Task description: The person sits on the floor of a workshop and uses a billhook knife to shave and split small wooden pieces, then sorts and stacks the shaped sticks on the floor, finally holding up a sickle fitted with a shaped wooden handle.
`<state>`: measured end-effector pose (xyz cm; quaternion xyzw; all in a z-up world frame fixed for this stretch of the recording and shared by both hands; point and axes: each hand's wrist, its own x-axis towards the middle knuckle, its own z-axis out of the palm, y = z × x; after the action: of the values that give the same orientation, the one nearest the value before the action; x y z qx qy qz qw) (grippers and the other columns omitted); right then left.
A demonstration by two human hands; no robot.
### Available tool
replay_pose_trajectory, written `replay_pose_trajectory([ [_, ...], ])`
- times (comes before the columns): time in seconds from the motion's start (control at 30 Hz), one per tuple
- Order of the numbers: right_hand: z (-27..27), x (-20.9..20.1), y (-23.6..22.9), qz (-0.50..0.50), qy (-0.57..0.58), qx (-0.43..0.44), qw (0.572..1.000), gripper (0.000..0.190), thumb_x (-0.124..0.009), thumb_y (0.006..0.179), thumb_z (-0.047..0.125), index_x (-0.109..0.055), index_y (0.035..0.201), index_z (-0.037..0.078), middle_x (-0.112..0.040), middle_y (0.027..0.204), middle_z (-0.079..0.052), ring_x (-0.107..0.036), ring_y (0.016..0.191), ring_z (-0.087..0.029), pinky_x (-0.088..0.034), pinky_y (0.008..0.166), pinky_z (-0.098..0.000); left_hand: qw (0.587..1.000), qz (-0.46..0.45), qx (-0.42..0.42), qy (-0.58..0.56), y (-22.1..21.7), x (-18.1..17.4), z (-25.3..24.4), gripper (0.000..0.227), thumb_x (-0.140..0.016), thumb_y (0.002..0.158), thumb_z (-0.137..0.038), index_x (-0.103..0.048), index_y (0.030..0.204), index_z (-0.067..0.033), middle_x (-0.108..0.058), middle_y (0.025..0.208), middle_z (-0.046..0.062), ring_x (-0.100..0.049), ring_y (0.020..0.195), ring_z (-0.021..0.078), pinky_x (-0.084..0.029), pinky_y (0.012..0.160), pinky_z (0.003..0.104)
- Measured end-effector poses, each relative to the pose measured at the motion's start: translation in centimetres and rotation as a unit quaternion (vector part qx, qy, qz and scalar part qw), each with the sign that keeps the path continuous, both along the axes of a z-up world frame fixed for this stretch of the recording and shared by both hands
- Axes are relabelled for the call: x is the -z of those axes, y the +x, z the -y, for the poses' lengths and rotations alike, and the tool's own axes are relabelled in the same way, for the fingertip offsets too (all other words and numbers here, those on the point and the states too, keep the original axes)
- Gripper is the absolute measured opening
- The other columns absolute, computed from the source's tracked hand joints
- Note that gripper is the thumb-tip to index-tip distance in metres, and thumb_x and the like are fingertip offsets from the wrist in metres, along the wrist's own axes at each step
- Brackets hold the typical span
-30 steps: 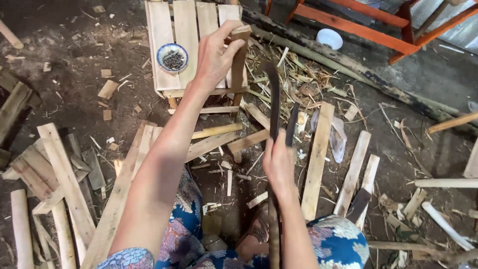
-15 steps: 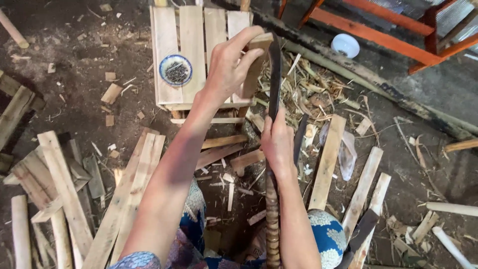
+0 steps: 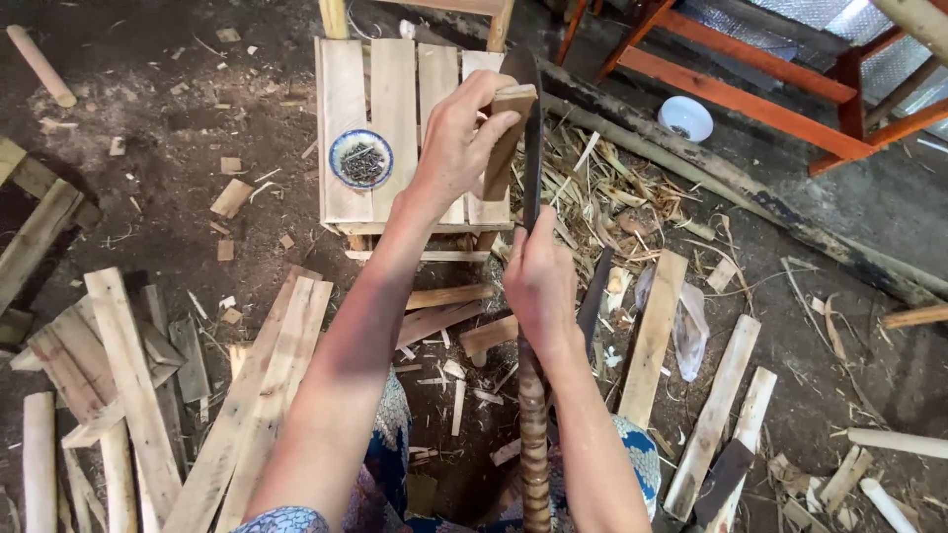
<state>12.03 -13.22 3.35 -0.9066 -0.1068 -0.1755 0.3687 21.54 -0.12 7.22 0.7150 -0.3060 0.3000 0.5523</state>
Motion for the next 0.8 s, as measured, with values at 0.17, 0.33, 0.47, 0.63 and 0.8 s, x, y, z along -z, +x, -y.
replay_pose_trajectory([
  [0.17, 0.6, 4.4, 1.8, -0.043, 0.012, -0.021, 0.999, 0.004, -0.041, 0.091, -0.001, -0.04, 0.094, -0.003, -0.048, 0.05, -0.005, -0.044, 0.029, -0.018, -0.036, 0.025, -0.0322, 1.0, 0.008, -0.008, -0.019, 0.9, 0.7, 0.4, 0.017, -0.058, 0.087, -0.001, -0.057, 0.103, -0.0076, -0.061, 0.096, 0.004, -0.057, 0.076, 0.0148, -0.049, 0.069, 0.027],
  [0.33, 0.8, 3.6, 1.1, -0.024, 0.031, -0.038, 0.999, 0.004, -0.038, 0.093, -0.004, -0.042, 0.094, -0.006, -0.049, 0.051, -0.005, -0.038, 0.027, -0.009, -0.028, 0.02, -0.0213, 1.0, 0.015, -0.01, -0.017, 2.3, 2.5, 1.0, 0.015, -0.055, 0.089, -0.003, -0.057, 0.103, -0.0096, -0.062, 0.1, 0.006, -0.061, 0.077, 0.0169, -0.055, 0.065, 0.028],
  [0.47, -0.1, 1.6, 0.5, 0.043, 0.08, -0.09, 0.992, 0.003, -0.042, 0.09, -0.009, -0.044, 0.091, -0.008, -0.05, 0.049, -0.005, -0.042, 0.027, -0.011, -0.029, 0.021, -0.0211, 0.999, -0.004, -0.003, -0.054, 0.1, 0.5, 0.2, 0.02, -0.058, 0.083, 0.005, -0.056, 0.101, -0.004, -0.06, 0.095, 0.006, -0.057, 0.078, 0.016, -0.049, 0.065, 0.027],
  [0.63, -0.3, 1.1, -0.5, 0.024, -0.003, -0.025, 0.999, 0.005, -0.043, 0.092, -0.002, -0.043, 0.096, -0.004, -0.048, 0.045, -0.005, -0.044, 0.028, -0.015, -0.032, 0.024, -0.0294, 0.999, -0.005, -0.004, -0.032, 0.9, 1.0, -0.1, 0.02, -0.059, 0.086, 0.002, -0.056, 0.103, -0.0073, -0.063, 0.097, 0.006, -0.061, 0.08, 0.0175, -0.054, 0.07, 0.03],
  [0.8, 0.5, 3.1, -0.6, -0.031, -0.109, 0.033, 0.993, 0.01, -0.042, 0.095, 0.01, -0.041, 0.089, 0.003, -0.051, 0.041, -0.006, -0.046, 0.025, -0.017, -0.033, 0.022, -0.0318, 0.999, -0.01, 0.014, -0.046, 0.7, 0.3, 0.0, 0.022, -0.059, 0.083, 0.003, -0.057, 0.104, -0.0042, -0.06, 0.093, 0.003, -0.056, 0.079, 0.015, -0.046, 0.071, 0.027],
])
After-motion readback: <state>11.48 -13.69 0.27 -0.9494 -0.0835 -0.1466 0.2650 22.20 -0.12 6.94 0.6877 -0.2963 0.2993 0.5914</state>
